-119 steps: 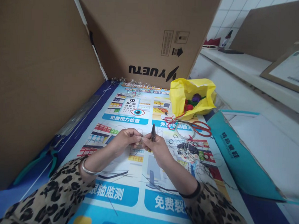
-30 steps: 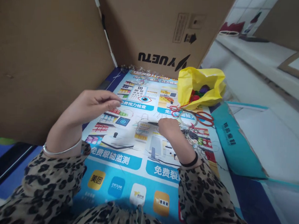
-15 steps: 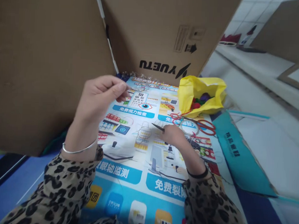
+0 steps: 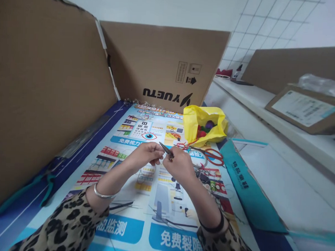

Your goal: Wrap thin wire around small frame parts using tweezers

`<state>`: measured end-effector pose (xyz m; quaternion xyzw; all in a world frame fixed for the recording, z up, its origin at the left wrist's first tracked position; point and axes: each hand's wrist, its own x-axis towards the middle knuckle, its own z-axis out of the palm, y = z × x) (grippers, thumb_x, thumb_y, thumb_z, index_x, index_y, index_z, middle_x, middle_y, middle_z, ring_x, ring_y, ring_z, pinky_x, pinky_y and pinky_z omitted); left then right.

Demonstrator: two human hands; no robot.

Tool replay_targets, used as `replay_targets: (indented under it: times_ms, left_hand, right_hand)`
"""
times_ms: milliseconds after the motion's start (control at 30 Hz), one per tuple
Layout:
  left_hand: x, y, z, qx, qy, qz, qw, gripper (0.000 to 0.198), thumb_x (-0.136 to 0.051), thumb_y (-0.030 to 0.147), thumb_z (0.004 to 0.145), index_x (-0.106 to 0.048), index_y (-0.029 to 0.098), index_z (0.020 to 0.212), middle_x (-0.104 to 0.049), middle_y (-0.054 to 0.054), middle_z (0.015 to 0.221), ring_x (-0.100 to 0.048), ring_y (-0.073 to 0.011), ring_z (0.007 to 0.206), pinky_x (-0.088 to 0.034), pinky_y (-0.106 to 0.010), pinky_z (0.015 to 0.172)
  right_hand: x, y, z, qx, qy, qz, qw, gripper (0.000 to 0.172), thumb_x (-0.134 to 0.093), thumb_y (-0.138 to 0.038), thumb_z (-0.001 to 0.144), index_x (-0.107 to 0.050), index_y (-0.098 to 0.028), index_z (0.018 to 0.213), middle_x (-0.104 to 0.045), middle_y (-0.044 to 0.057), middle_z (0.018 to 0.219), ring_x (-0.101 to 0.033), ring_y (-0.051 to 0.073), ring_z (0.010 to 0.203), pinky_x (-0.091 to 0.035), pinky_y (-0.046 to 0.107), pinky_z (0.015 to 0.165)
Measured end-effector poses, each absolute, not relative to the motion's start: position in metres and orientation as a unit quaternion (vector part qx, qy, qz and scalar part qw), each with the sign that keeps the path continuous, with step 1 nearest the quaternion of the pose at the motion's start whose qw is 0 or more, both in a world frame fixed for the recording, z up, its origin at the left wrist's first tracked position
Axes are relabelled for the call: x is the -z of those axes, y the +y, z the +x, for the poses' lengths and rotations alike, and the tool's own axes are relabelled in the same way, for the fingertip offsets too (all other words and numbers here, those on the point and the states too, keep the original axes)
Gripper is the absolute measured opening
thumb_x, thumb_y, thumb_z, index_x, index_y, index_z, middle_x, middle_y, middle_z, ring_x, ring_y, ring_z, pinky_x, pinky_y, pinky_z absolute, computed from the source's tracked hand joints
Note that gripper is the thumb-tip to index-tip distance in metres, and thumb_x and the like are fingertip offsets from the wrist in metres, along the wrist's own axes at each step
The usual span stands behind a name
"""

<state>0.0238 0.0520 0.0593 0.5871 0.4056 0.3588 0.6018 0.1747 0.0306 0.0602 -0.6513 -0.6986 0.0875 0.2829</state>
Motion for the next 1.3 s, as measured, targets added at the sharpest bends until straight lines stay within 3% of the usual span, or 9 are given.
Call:
replay_targets:
  times_ms: [233, 400, 567, 667, 900, 1167, 1300]
  left_hand:
    - [-0.061, 0.055, 0.017, -0.417, 0.419, 0.603, 0.536, 0.017, -0.057, 0.031, 0.071, -0.053, 0.015, 0.069, -0.057, 0.001, 0.062, -0.051, -0.0071, 0.048, -0.040, -0.020, 0.047]
    - [-0.063, 0.052, 0.017, -0.421, 0.421, 0.646, 0.478, 0.017, -0.053, 0.033, 0.075, -0.050, 0.017, 0.069, -0.055, 0.003, 0.062, -0.051, -0.0083, 0.049, -0.040, -0.022, 0.049]
    - [-0.063, 0.046, 0.021, -0.431, 0.445, 0.714, 0.326, 0.014, -0.049, 0.030, 0.078, -0.051, 0.020, 0.069, -0.054, 0.003, 0.064, -0.049, -0.0104, 0.058, -0.038, -0.023, 0.057]
    - [-0.061, 0.044, 0.023, -0.449, 0.449, 0.718, 0.286, 0.014, -0.048, 0.029, 0.080, -0.049, 0.020, 0.070, -0.054, 0.002, 0.066, -0.049, -0.0119, 0.064, -0.036, -0.024, 0.060]
    - [-0.060, 0.044, 0.027, -0.451, 0.450, 0.712, 0.295, 0.013, -0.048, 0.027, 0.079, -0.049, 0.020, 0.068, -0.053, 0.002, 0.066, -0.048, -0.0122, 0.065, -0.035, -0.024, 0.061]
    - [-0.053, 0.045, 0.033, -0.483, 0.420, 0.581, 0.503, 0.021, -0.052, 0.037, 0.077, -0.051, 0.017, 0.070, -0.046, 0.005, 0.055, -0.040, -0.0070, 0.047, -0.034, -0.021, 0.047]
    - [-0.054, 0.047, 0.030, -0.511, 0.402, 0.585, 0.485, 0.022, -0.054, 0.036, 0.076, -0.053, 0.016, 0.067, -0.049, 0.004, 0.058, -0.045, -0.0074, 0.054, -0.037, -0.020, 0.053]
  right_hand:
    - [-0.060, 0.036, 0.182, -0.449, -0.581, -0.522, 0.434, 0.021, -0.057, -0.038, 0.069, -0.055, -0.017, 0.067, -0.058, 0.000, 0.060, -0.051, 0.011, 0.054, -0.040, 0.025, 0.054]
    - [-0.057, 0.034, 0.180, -0.502, -0.562, -0.481, 0.448, 0.025, -0.063, -0.040, 0.068, -0.057, -0.016, 0.065, -0.056, -0.001, 0.058, -0.049, 0.010, 0.054, -0.039, 0.025, 0.054]
    - [-0.054, 0.031, 0.174, -0.543, -0.545, -0.441, 0.462, 0.022, -0.062, -0.036, 0.070, -0.052, -0.017, 0.064, -0.052, -0.003, 0.057, -0.047, 0.009, 0.054, -0.039, 0.025, 0.054]
    - [-0.052, 0.031, 0.172, -0.556, -0.537, -0.419, 0.476, 0.022, -0.061, -0.036, 0.072, -0.051, -0.018, 0.064, -0.051, -0.004, 0.057, -0.046, 0.009, 0.054, -0.039, 0.025, 0.055]
    - [-0.048, 0.032, 0.170, -0.577, -0.527, -0.411, 0.469, 0.023, -0.063, -0.036, 0.070, -0.051, -0.018, 0.065, -0.053, -0.003, 0.057, -0.048, 0.009, 0.053, -0.040, 0.026, 0.055]
    - [-0.049, 0.034, 0.172, -0.517, -0.557, -0.430, 0.488, 0.020, -0.063, -0.034, 0.070, -0.053, -0.017, 0.066, -0.055, -0.003, 0.056, -0.048, 0.009, 0.054, -0.040, 0.025, 0.054]
    - [-0.049, 0.033, 0.172, -0.513, -0.552, -0.449, 0.480, 0.024, -0.062, -0.039, 0.071, -0.053, -0.017, 0.068, -0.055, -0.002, 0.059, -0.050, 0.009, 0.055, -0.040, 0.024, 0.055]
